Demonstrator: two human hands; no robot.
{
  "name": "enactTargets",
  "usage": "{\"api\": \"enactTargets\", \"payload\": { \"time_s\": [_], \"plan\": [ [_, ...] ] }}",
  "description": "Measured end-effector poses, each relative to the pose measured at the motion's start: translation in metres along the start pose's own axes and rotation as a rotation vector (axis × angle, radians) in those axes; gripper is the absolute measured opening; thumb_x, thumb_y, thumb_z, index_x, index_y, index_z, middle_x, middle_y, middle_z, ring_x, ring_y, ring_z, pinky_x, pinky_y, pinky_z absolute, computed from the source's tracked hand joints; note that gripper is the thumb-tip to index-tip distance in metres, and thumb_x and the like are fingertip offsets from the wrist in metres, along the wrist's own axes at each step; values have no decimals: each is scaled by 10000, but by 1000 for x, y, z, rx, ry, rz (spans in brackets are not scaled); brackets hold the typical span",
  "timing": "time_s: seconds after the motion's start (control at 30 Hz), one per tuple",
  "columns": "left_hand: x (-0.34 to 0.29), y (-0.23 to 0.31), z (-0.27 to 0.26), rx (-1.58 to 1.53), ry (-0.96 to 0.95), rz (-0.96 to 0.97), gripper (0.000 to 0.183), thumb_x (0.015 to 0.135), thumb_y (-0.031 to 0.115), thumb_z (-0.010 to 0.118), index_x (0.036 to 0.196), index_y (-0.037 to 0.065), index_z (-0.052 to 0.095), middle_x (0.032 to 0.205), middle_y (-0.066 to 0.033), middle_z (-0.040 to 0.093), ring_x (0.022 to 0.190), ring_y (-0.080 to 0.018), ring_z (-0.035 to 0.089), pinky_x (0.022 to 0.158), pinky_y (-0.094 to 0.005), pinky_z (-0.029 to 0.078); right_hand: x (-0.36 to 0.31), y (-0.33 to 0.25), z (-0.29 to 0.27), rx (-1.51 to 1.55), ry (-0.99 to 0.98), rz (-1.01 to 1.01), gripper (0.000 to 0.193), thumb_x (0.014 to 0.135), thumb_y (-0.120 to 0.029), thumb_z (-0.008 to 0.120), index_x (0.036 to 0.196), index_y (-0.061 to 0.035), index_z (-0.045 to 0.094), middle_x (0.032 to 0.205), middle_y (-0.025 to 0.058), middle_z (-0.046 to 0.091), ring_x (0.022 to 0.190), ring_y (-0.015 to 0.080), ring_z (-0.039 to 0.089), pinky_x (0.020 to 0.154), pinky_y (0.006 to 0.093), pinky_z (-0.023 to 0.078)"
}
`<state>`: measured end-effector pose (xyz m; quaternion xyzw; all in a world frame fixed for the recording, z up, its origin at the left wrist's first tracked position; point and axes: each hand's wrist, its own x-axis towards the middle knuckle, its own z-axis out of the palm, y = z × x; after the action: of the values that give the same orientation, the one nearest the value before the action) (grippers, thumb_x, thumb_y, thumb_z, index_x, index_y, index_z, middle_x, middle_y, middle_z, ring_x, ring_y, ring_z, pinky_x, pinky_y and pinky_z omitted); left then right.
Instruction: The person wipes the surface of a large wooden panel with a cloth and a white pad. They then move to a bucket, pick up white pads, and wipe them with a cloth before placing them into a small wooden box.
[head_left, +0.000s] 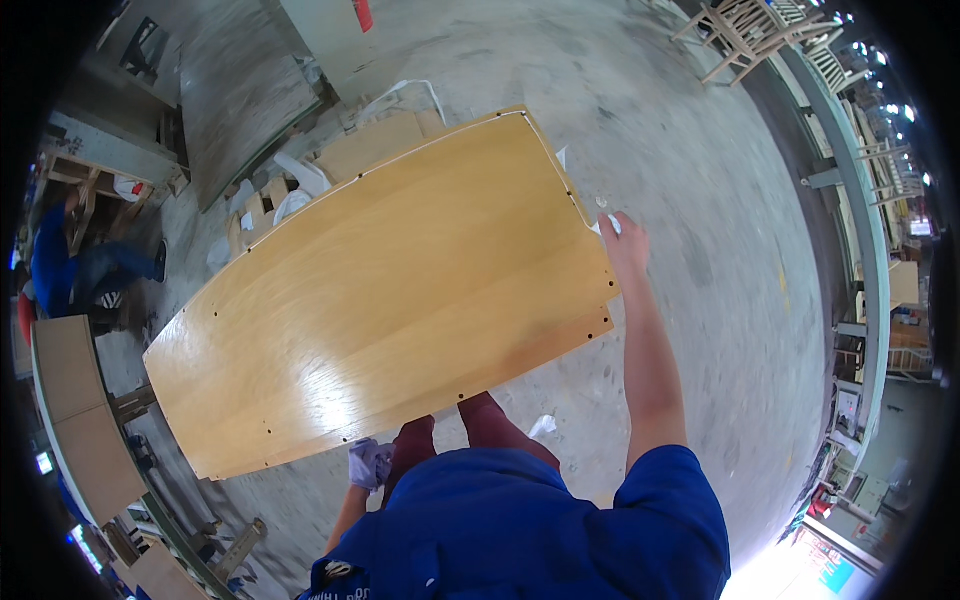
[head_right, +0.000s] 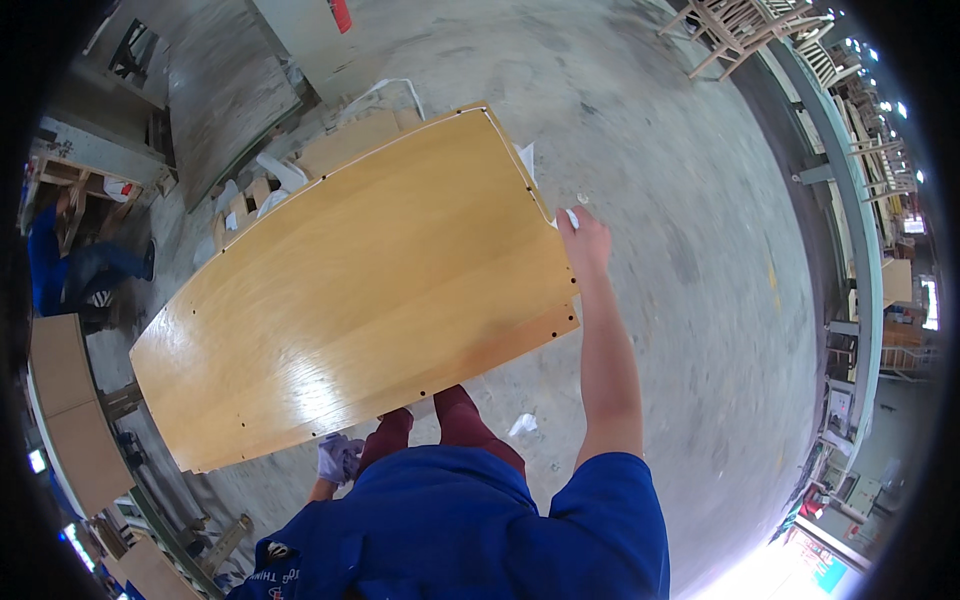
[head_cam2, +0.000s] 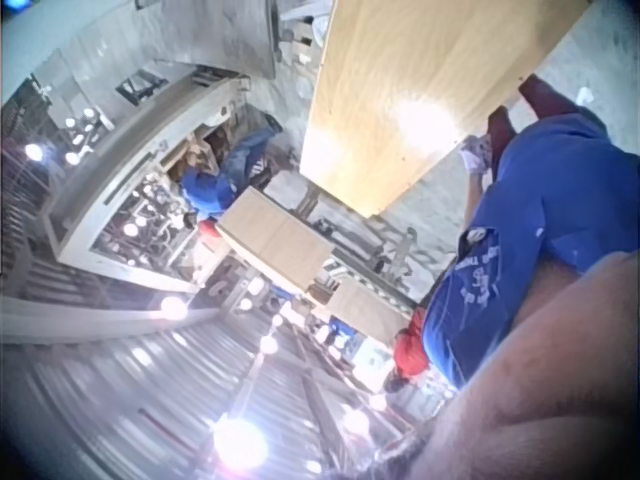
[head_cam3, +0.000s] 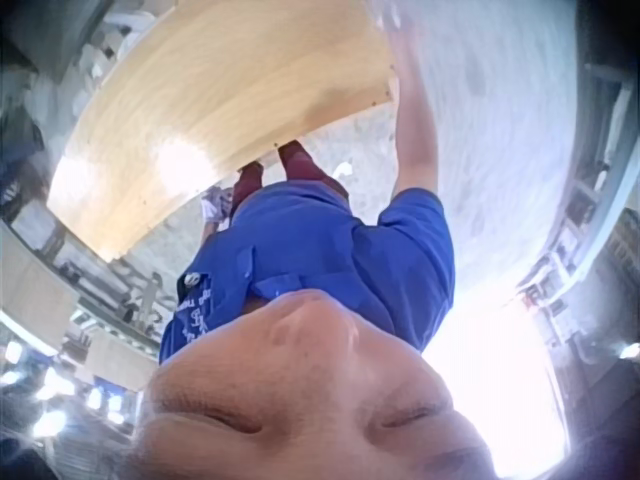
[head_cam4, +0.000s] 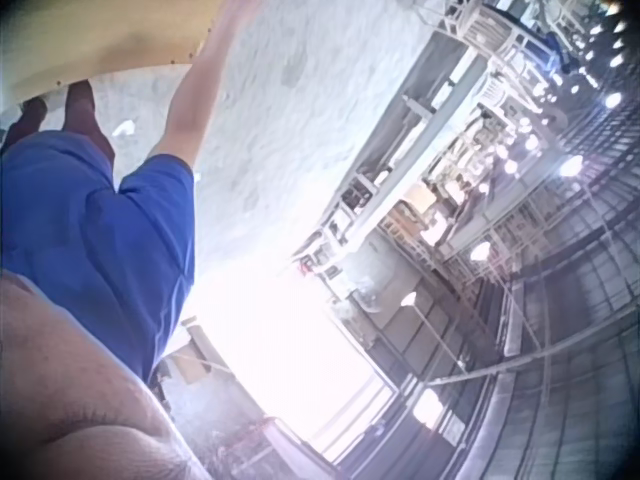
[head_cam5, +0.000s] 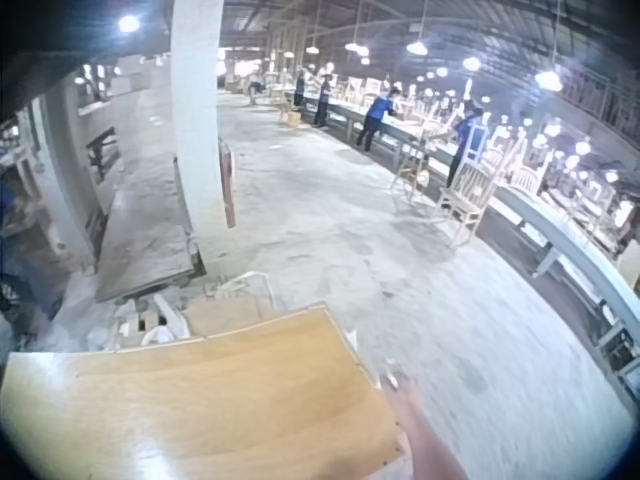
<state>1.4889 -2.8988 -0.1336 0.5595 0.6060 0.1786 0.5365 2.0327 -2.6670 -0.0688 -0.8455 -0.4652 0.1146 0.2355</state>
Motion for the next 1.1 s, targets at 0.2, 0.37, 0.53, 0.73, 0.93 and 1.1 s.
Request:
{"api": "enactTargets", "payload": {
  "time_s": [0.2,0.37,0.53,0.73,0.93,1.1],
  "plan": [
    [8,4,5,-283,30,-165,261,847,160,497,721,67,707,588,-64,554,520,-140,516,506,-284,439,-47,32,-21,-6,64,-5,332,831,-372,616,819,-41,626,685,182,607,659,373,580,602,416,452],
    [9,11,6,-496,27,-336,150,816,142,552,736,58,648,588,-63,553,478,-127,516,429,-242,418,-73,52,-29,-50,52,3,291,822,-350,631,774,-63,616,639,163,602,627,372,592,564,428,464],
    [12,17,10,-500,14,-479,151,852,184,551,766,60,559,569,-63,532,441,-118,497,398,-250,409,-76,60,-33,-47,102,36,299,830,-357,628,841,-58,620,661,186,587,624,382,571,562,404,445],
    [-13,-12,-4,-551,29,-509,281,879,264,571,787,0,598,628,-45,580,481,-92,516,414,-244,418,-84,33,-26,-211,22,67,370,850,-403,598,1002,-67,629,827,208,642,800,415,601,676,452,480],
    [-59,-64,-30,-17,82,-80,90,816,135,589,746,92,627,701,-34,573,618,-170,510,530,-290,423,-133,-27,27,849,-68,159,311,930,-303,544,1021,-11,601,762,6,572,634,91,527,510,255,426],
    [-123,-122,-49,-330,161,-214,85,799,159,581,760,116,644,727,-37,578,713,-199,522,659,-335,440,-223,-127,136,845,-466,44,274,927,-273,560,1003,-13,603,806,8,585,688,87,509,572,256,419]
  ]
}}
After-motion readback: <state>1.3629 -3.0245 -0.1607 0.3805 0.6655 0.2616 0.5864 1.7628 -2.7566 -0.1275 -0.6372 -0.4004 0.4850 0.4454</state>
